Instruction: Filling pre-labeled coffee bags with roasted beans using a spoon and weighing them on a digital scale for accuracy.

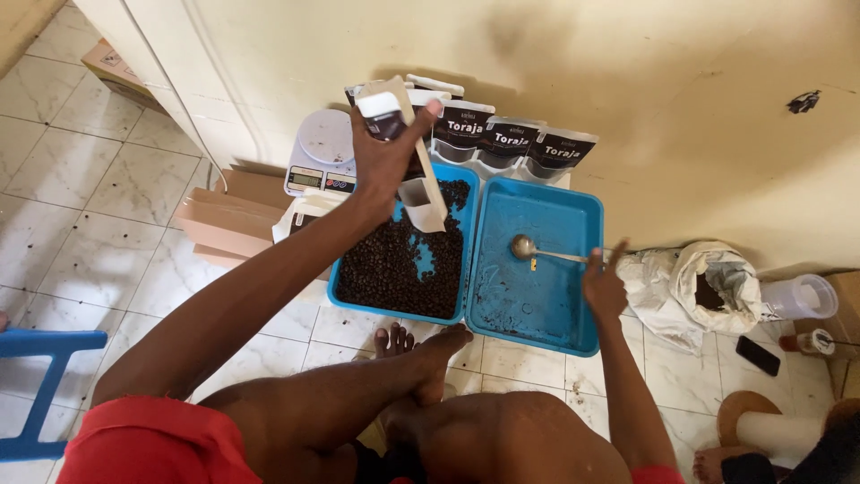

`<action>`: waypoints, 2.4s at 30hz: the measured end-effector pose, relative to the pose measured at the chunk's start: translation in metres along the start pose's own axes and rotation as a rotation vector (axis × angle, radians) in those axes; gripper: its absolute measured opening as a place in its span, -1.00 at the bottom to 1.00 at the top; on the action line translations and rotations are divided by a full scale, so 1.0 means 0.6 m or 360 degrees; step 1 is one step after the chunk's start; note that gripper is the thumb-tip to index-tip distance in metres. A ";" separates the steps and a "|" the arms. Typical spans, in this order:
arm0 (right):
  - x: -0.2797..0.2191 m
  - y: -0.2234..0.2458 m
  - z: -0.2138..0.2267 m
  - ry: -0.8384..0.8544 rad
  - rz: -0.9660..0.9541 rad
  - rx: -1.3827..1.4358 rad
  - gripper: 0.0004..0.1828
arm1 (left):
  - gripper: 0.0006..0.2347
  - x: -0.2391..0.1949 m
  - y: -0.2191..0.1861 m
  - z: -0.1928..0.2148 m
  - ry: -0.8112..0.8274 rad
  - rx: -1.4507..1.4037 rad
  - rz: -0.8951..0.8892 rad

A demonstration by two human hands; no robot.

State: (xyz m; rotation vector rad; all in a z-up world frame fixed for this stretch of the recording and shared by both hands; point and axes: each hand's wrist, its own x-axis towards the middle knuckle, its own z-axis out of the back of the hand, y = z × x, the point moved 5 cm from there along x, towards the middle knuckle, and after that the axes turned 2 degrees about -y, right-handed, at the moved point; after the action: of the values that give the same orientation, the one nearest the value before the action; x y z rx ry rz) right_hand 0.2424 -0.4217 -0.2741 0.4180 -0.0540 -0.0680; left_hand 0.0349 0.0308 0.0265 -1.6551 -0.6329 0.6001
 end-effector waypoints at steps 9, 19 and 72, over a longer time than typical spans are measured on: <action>-0.238 0.407 0.154 -0.0242 0.1434 0.0974 -0.50 | 0.09 -0.013 0.040 -0.012 -0.0205 0.0065 -0.0329; -0.207 0.530 0.044 0.0151 0.1571 0.1322 -0.78 | -0.01 -0.017 0.065 0.017 -0.0132 -0.0111 -0.0875; -0.157 0.597 0.005 0.0456 0.1099 0.1582 -0.56 | -0.87 0.294 0.181 0.380 -0.0388 0.0947 -0.0726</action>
State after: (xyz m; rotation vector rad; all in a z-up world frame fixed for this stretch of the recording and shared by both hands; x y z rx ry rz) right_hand 0.1678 -0.0893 -0.1294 1.3733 0.0587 0.7292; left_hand 0.0127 0.2977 -0.1253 -0.8520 -0.8758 0.5837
